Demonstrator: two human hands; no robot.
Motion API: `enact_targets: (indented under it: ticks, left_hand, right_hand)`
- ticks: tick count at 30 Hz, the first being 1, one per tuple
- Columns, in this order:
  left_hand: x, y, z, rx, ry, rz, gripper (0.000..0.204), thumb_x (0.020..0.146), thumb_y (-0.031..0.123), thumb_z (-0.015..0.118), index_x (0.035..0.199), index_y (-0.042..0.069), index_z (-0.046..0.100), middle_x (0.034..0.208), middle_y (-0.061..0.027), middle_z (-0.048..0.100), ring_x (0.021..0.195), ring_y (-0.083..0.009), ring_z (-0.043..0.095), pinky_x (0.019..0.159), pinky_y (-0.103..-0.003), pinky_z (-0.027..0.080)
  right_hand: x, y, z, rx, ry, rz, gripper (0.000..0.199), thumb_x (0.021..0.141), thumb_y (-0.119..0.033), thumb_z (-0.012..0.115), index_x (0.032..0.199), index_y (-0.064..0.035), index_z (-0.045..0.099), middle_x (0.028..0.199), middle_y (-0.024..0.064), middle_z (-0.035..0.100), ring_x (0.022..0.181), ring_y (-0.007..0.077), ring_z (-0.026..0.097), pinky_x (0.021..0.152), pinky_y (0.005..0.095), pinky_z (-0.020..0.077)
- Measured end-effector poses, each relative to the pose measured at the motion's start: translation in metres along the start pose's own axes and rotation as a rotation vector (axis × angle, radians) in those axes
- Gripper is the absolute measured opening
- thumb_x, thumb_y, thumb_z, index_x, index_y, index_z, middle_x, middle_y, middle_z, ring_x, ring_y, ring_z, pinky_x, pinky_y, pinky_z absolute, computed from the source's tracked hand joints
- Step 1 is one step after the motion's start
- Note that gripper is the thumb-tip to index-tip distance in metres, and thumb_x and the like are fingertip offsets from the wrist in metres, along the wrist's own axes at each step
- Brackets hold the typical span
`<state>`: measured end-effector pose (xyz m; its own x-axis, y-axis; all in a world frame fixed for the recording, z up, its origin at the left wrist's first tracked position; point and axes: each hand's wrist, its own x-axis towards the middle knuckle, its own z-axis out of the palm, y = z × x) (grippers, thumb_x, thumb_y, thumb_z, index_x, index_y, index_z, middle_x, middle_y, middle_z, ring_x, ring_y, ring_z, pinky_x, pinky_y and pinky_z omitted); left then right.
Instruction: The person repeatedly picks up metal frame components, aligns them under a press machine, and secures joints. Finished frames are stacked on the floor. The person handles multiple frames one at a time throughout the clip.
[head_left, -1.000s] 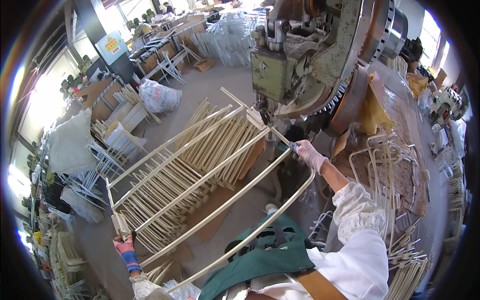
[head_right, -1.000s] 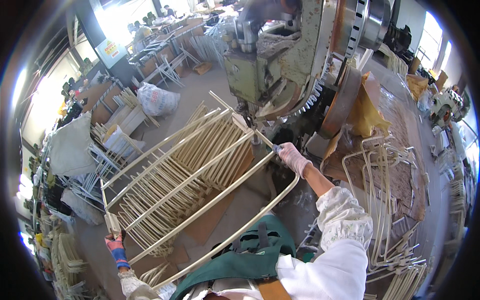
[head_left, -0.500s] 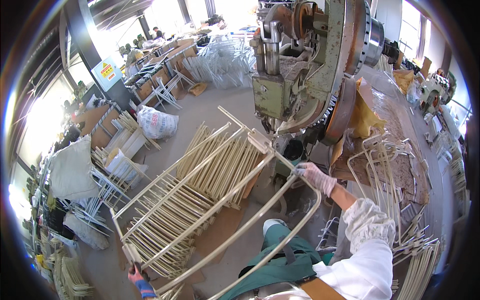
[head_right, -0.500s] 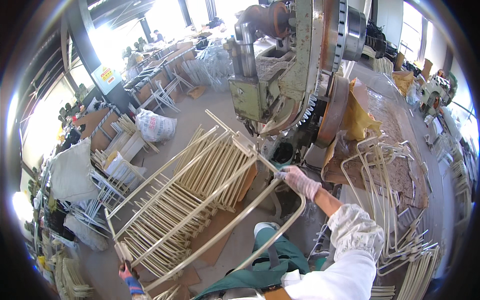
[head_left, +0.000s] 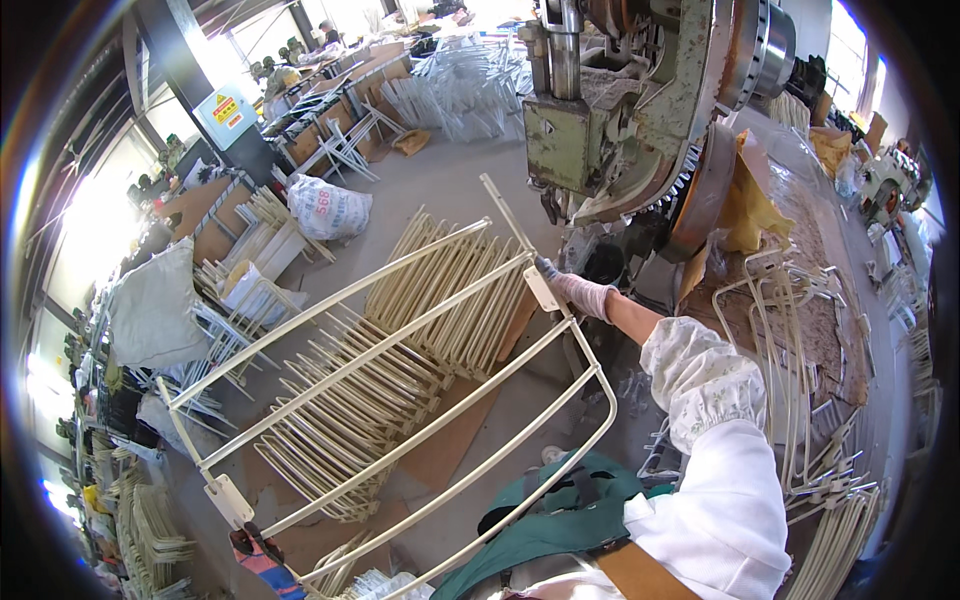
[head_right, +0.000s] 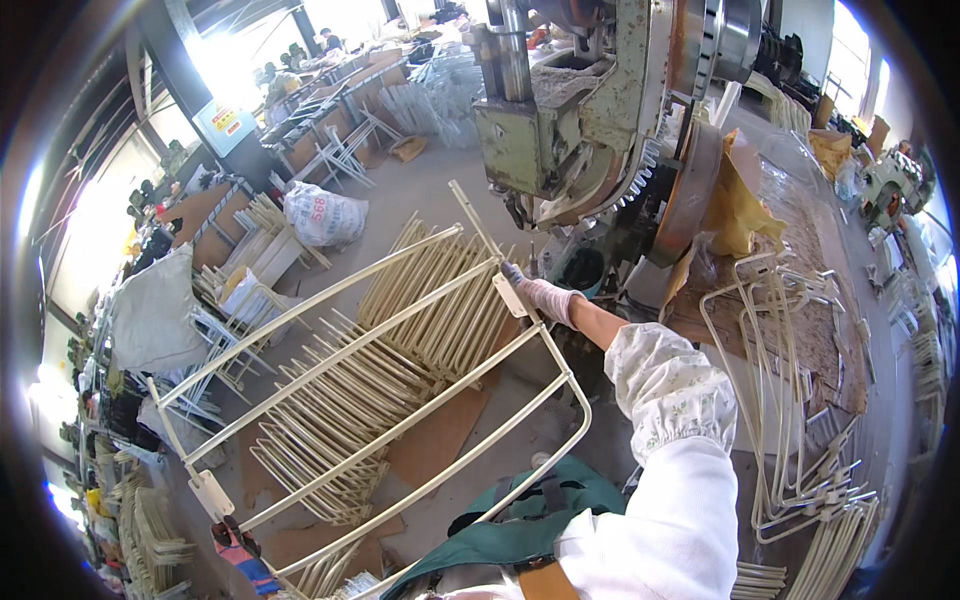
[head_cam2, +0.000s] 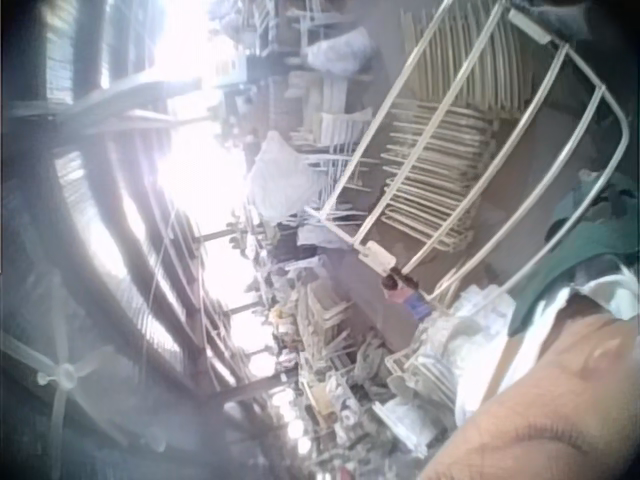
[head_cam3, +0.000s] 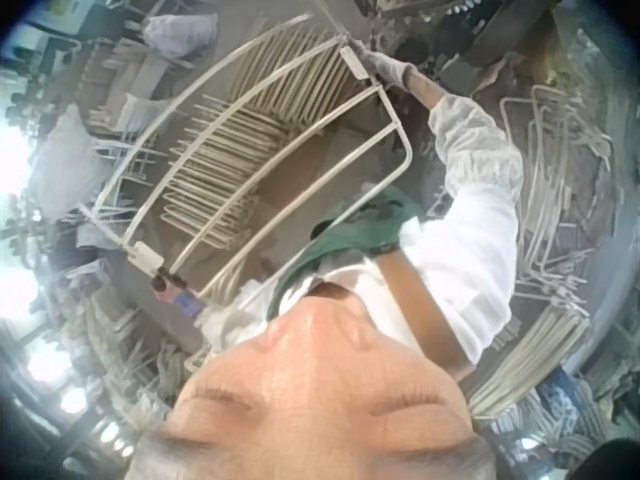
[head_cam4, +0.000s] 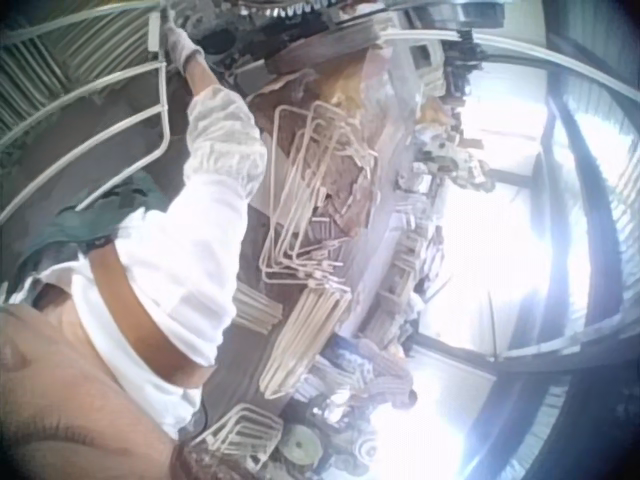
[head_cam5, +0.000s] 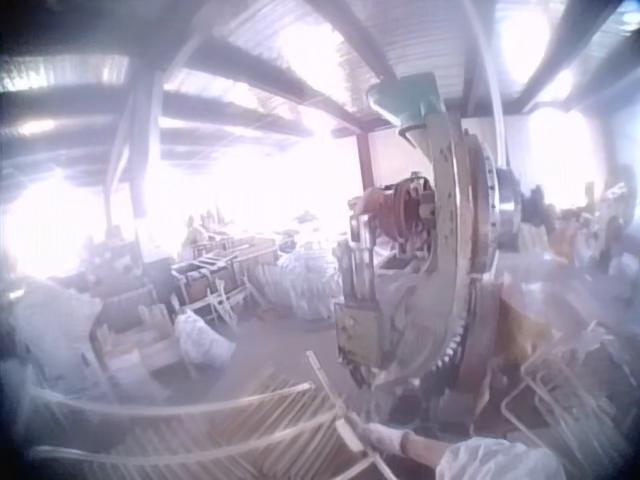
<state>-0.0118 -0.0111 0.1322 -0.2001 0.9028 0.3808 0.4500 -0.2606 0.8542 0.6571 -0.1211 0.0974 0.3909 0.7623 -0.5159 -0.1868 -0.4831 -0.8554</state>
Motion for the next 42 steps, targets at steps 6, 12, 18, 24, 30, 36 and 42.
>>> enact_targets:
  ticks: [6,12,18,24,30,36,42]
  left_hand:
    - [-0.021,0.035,0.021,-0.083,0.104,-0.193,0.029,0.082,0.028,0.062,0.070,0.012,0.042,0.051,0.0025,0.040,0.039,-0.0061,0.038,0.033,-0.021,0.028]
    - [-0.022,-0.002,0.020,0.050,-0.027,-0.110,0.026,0.086,0.028,0.056,0.077,0.008,0.042,0.052,-0.0002,0.042,0.040,-0.0076,0.042,0.035,-0.022,0.032]
    - [-0.024,0.006,0.041,0.062,-0.060,-0.120,0.028,0.086,0.027,0.057,0.071,0.006,0.045,0.049,-0.0019,0.043,0.038,-0.0090,0.043,0.034,-0.023,0.032]
    - [-0.031,-0.003,0.056,0.104,-0.066,-0.245,0.030,0.081,0.024,0.064,0.067,0.009,0.042,0.051,-0.0002,0.042,0.038,-0.0089,0.041,0.033,-0.023,0.032]
    - [-0.032,-0.017,0.056,0.162,-0.047,-0.240,0.032,0.081,0.021,0.064,0.064,0.009,0.039,0.050,-0.0006,0.040,0.036,-0.0090,0.037,0.031,-0.024,0.033]
    - [-0.039,-0.016,0.046,0.047,-0.098,-0.263,0.032,0.083,0.019,0.061,0.064,0.009,0.037,0.050,-0.0007,0.040,0.036,-0.0091,0.038,0.030,-0.024,0.032]
    - [-0.044,-0.008,0.048,0.081,-0.114,-0.314,0.027,0.086,0.016,0.056,0.068,0.007,0.037,0.054,-0.0021,0.042,0.038,-0.0095,0.038,0.030,-0.024,0.034]
  right_hand:
    - [0.043,0.021,-0.032,0.028,-0.029,-0.041,0.064,0.070,-0.075,0.042,0.077,-0.0134,0.059,0.068,0.0020,0.056,0.059,0.0177,0.053,0.054,0.0359,0.0442]
    - [0.057,0.030,-0.065,-0.161,0.016,-0.069,0.070,0.071,-0.073,0.043,0.097,-0.0103,0.061,0.083,0.0032,0.061,0.072,0.0183,0.057,0.068,0.0371,0.0442]
    - [0.018,0.000,-0.063,-0.248,0.108,-0.040,0.069,0.076,-0.071,0.034,0.073,-0.0087,0.062,0.060,0.0056,0.056,0.048,0.0180,0.053,0.045,0.0374,0.0432]
    - [0.027,0.010,-0.089,-0.337,0.042,-0.027,0.066,0.076,-0.071,0.035,0.082,-0.0115,0.062,0.065,0.0048,0.058,0.053,0.0185,0.056,0.050,0.0360,0.0431]
    - [0.070,0.027,-0.113,-0.365,-0.074,-0.004,0.072,0.074,-0.075,0.030,0.093,-0.0126,0.062,0.079,0.0064,0.062,0.071,0.0235,0.059,0.060,0.0462,0.0450]
    - [0.069,0.013,-0.122,-0.417,-0.097,0.036,0.073,0.074,-0.075,0.030,0.093,-0.0124,0.062,0.080,0.0067,0.062,0.073,0.0237,0.059,0.060,0.0463,0.0450]
    - [0.058,0.004,-0.122,-0.438,-0.100,0.055,0.073,0.074,-0.075,0.030,0.094,-0.0122,0.062,0.081,0.0069,0.062,0.074,0.0239,0.059,0.060,0.0464,0.0450]
